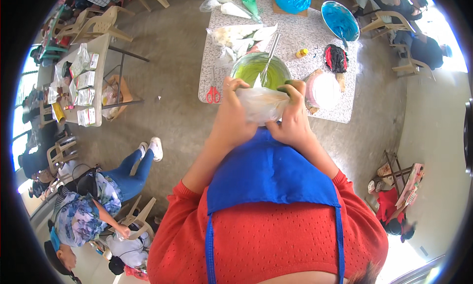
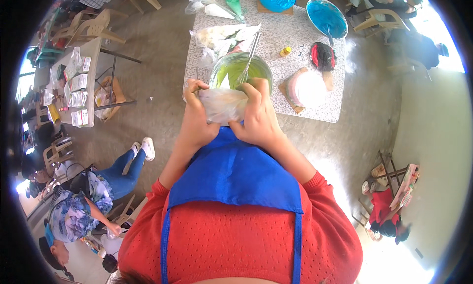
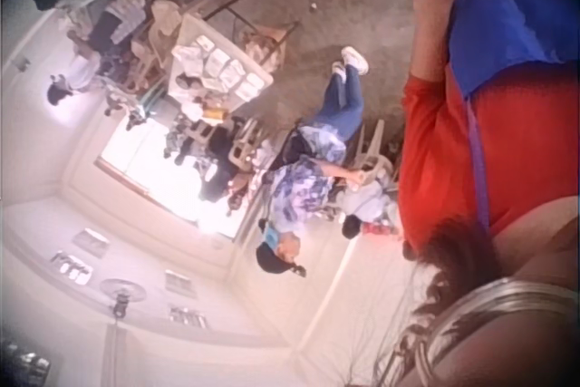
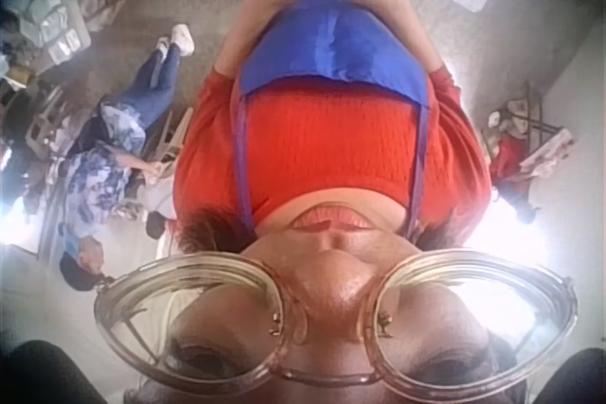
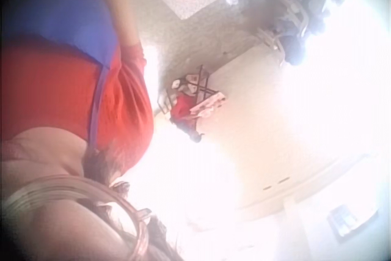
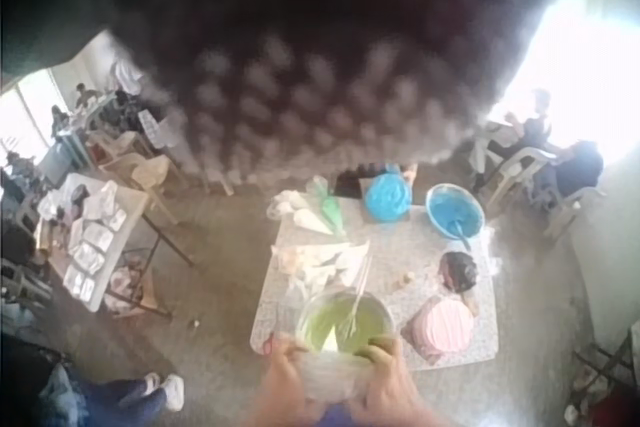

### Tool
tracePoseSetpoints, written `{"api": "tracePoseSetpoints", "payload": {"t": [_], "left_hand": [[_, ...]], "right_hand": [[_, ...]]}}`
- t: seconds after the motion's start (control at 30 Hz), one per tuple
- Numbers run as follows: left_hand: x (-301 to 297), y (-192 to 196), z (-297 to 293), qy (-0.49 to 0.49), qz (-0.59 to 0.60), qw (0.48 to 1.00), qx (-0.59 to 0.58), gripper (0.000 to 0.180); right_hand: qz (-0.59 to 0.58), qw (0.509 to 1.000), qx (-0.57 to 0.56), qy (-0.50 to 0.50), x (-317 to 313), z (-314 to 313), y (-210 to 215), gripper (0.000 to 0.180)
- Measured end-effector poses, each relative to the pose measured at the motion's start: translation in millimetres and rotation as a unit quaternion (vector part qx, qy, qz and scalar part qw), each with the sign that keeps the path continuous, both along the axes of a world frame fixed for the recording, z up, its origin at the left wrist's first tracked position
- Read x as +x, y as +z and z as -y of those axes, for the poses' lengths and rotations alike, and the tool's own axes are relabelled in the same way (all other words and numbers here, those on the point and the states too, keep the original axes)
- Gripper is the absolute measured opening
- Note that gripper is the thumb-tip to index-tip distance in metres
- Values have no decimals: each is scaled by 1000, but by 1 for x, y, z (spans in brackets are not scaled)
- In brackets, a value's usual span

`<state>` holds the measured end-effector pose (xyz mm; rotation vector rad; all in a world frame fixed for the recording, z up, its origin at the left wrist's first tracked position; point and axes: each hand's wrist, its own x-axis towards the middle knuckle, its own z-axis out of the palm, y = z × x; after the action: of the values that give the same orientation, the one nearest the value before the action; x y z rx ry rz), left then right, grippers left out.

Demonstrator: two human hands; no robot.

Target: The person whisks a green mixture in a bowl, then fills a piping bag with the mixture using a spoon. They add yellow food coloring to the bag, tie it shut, and cut the tip with scissors to prepare it for use.

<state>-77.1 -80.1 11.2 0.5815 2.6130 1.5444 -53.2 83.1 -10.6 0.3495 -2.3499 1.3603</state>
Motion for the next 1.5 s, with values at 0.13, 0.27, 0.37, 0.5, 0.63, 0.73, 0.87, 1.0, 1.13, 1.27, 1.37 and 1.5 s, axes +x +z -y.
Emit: {"api": "tracePoseSetpoints", "payload": {"t": [0.13,0.27,0.37,0.5,0.63,0.73,0.87,1.0,1.13,1.27,1.37,1.5], "left_hand": [[0,-11,3,0,-2,1000,0,59],[-6,-16,9,17,53,998,-12,55],[-5,-33,28,79,146,986,32,57],[4,-47,56,188,223,936,196,61],[3,-22,69,302,354,824,324,60],[16,-30,84,364,355,808,299,60],[36,-37,102,418,343,773,330,62],[39,-38,107,436,342,739,384,62],[32,-41,105,412,295,798,327,59],[20,-44,103,361,244,876,205,59],[9,-40,95,333,271,878,211,61],[3,-38,86,294,289,875,254,62]], "right_hand": [[10,998,59,-30,-4,7,0,66],[89,991,84,51,-16,8,-2,67],[131,974,3,186,-39,2,6,62],[177,966,40,185,-117,-15,-42,38],[200,916,337,86,-232,-5,-147,16],[189,834,513,78,-272,5,-221,21],[186,771,597,119,-289,10,-258,24],[141,749,632,143,-292,14,-273,26],[146,784,584,152,-303,4,-269,30],[208,801,551,112,-314,-9,-233,32],[148,855,479,132,-338,-64,-234,29],[147,967,169,125,-343,-104,-193,21]]}}
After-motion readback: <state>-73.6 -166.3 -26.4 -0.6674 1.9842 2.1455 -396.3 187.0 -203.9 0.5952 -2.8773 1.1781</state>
